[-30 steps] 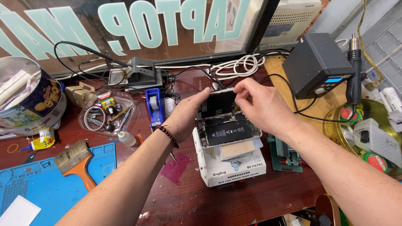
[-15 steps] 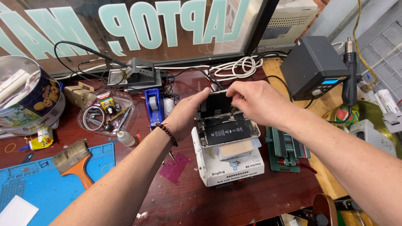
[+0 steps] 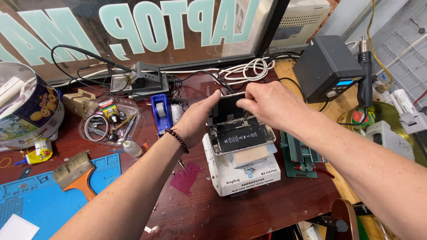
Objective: The person disassembles a white smartphone by prying open the back cover, unscrewing internal components, and removing the battery. They use a plastic pry tool, screwdriver, and tweezers to separate the display assembly and extract the battery from the chassis.
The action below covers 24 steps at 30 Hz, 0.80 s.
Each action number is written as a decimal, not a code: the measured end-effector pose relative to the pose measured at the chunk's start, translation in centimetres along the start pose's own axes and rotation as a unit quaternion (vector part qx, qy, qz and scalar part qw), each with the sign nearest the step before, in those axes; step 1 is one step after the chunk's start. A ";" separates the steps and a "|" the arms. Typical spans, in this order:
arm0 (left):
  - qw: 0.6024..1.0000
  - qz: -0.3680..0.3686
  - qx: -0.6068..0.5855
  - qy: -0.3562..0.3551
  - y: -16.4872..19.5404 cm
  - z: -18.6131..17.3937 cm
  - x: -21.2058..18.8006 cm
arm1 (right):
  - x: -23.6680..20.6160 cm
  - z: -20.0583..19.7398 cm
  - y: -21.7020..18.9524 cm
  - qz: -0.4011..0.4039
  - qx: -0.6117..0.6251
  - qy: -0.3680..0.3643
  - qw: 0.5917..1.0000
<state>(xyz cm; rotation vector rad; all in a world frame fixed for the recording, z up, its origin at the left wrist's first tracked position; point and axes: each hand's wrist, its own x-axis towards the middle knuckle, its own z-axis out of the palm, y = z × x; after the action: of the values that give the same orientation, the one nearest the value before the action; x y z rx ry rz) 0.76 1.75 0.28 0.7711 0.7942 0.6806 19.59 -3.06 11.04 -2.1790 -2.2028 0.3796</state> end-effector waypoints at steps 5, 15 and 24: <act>1.000 0.009 0.003 0.002 -0.3 0.1 0.1 | 0.1 1.0 0.7 -0.114 0.047 0.088 0.989; 1.000 0.009 0.029 0.007 0.0 0.1 0.1 | 0.7 1.4 2.8 -0.178 0.107 0.044 0.977; 0.877 0.210 0.432 0.004 -1.5 1.5 -3.9 | -2.4 -1.8 8.8 0.014 0.667 0.101 0.738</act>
<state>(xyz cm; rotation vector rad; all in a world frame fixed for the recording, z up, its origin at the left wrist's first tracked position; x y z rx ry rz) 0.26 -2.59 1.17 1.7975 0.9499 0.7009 28.59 -5.13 11.54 -1.2603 -1.0188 1.1645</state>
